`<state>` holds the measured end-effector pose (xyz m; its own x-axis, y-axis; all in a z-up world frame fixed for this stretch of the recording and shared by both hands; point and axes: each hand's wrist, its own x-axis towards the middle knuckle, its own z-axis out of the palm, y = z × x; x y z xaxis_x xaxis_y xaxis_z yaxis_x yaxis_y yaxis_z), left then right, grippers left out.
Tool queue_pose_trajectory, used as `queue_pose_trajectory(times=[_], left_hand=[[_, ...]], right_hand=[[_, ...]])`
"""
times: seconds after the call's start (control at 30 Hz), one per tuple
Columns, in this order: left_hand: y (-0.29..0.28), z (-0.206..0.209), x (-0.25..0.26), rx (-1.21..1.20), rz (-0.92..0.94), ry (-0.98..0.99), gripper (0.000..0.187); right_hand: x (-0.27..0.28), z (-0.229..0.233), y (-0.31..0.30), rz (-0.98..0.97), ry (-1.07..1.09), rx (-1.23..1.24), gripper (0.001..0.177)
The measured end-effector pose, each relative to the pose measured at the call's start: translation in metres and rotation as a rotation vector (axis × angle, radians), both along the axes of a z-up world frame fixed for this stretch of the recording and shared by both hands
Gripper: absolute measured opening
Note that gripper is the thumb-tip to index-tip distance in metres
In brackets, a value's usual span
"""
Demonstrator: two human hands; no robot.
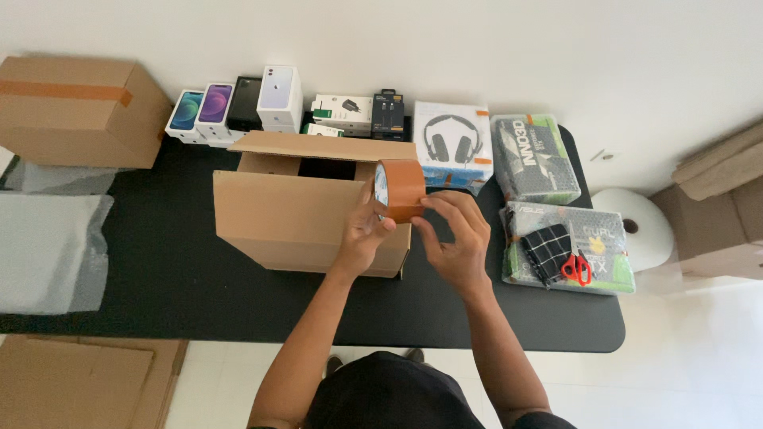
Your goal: The person tapes a cardboard box shut using brown tape and scissors, then unfolds a second cardboard box and tapes it shut as well.
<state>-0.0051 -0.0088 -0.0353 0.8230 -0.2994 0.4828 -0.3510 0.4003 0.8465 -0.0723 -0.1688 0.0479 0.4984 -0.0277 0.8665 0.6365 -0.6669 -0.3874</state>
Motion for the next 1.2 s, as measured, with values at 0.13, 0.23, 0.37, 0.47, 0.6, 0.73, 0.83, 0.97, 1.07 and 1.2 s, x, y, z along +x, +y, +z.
queue_pose_trajectory(times=[0.13,0.23,0.37,0.47,0.6,0.73,0.83,0.97,1.07,1.2], left_hand=[[-0.005,0.025,-0.015,-0.063,-0.013,0.072,0.048],[0.004,0.042,-0.009,-0.021,0.099,0.078,0.075],[0.014,0.018,0.011,0.198,-0.043,0.01,0.048],[0.016,0.069,-0.011,0.27,-0.02,0.022,0.055],[0.008,0.017,-0.005,0.185,0.298,-0.077,0.054],[0.006,0.012,-0.009,0.168,0.374,-0.101,0.063],[0.003,0.006,-0.007,0.139,0.411,-0.135,0.069],[0.005,0.003,-0.004,0.14,0.461,-0.226,0.061],[0.006,-0.003,-0.003,0.144,0.496,-0.319,0.056],[0.014,0.004,0.0,0.202,0.529,-0.461,0.051]], right_hand=[[0.005,-0.019,-0.007,0.236,0.268,0.336,0.033],[0.016,-0.026,-0.016,0.455,0.363,0.515,0.046],[0.034,-0.026,-0.033,0.596,0.423,0.426,0.035],[0.035,-0.004,-0.025,0.465,0.325,0.296,0.021],[0.02,-0.003,-0.003,0.191,0.171,0.134,0.031],[0.016,-0.02,0.018,-0.027,0.06,0.061,0.032],[0.015,-0.02,0.024,-0.06,-0.015,0.087,0.029],[0.011,-0.01,0.022,-0.048,0.07,0.105,0.03],[0.009,-0.01,0.015,0.019,0.224,0.143,0.031],[0.003,0.001,0.015,0.12,0.387,0.171,0.024]])
